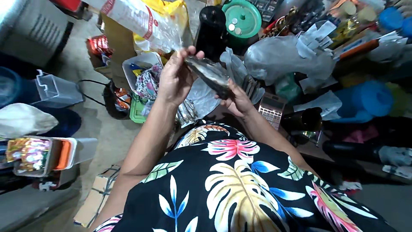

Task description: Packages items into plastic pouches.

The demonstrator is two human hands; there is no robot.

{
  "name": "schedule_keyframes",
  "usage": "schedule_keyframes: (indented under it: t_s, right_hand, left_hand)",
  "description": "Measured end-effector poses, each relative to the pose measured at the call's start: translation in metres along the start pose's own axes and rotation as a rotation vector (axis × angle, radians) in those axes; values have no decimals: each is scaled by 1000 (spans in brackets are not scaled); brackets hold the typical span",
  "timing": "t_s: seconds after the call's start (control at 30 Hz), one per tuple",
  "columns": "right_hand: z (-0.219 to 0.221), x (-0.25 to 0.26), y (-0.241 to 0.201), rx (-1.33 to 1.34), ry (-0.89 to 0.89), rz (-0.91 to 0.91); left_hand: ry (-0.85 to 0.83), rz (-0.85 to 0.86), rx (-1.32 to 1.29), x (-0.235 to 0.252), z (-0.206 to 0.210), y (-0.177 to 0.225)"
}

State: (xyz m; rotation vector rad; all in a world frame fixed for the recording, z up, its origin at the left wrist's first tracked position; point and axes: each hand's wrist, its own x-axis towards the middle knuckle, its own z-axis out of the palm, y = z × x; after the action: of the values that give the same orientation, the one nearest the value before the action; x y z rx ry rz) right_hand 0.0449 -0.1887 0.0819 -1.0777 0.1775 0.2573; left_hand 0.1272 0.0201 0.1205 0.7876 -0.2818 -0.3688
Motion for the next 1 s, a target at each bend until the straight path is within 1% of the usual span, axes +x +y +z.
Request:
schedule_keyframes:
  t_s: [0.03,0.07,0.1,0.13,0.17,0.2,0.23,0.27,0.3,0.33,0.4,0.47,0.57,0.63,0.67,0.73,0.8,0.83,0.93,1.0]
  right_hand:
    - [-6,2,2,56,25,175]
    - [-11,6,6,-30,64,288]
    - [-16,9,9,-244,93,336]
    - [-19,11,9,-496,100,322]
    - [-19,11,8,-674,90,256]
    - [-17,9,7,-774,78,153]
    - [-13,6,6,-810,62,44]
    - [-6,2,4,-783,21,-43]
    - [0,-3,4,-722,-37,-82]
    - [7,-7,4,-643,-86,-85]
    - [18,-14,6,-519,-139,-18]
    - [19,-15,11,-472,-154,61]
    - [18,-17,16,-449,-196,73]
    - [19,-20,14,-425,-174,30]
    - [18,-21,14,-430,-151,-37]
    - [12,-19,23,-462,-94,-282]
    - [5,-14,29,-498,-67,-534]
    - [2,-11,29,-535,-77,-624]
    - [-3,-7,19,-727,-121,-771]
    - [-2,-5,13,-850,-98,-801]
  left_hand:
    - [-62,28,154,-3,0,-2]
    - [-105,42,286,-6,2,-5]
    - [-126,45,403,-11,6,-9]
    - [-143,46,513,-16,10,-13]
    - [-167,51,609,-23,13,-19]
    - [-188,48,694,-29,15,-25]
    - [-199,25,769,-34,14,-31]
    - [-211,-19,853,-39,13,-35]
    - [-227,-62,928,-43,12,-38]
    - [-248,-97,993,-46,11,-38]
    - [-277,-151,1072,-50,10,-33]
    - [-247,-238,1030,-51,11,-25]
    - [-137,-443,729,-47,13,-13]
    - [-70,-566,550,-43,9,-12]
    - [-50,-603,472,-42,6,-15]
    - [-17,-645,356,-39,2,-21]
    - [6,-662,302,-38,1,-26]
    - [4,-664,290,-37,2,-28]
    - [3,-607,330,-37,3,-30]
    - [20,-527,413,-38,3,-31]
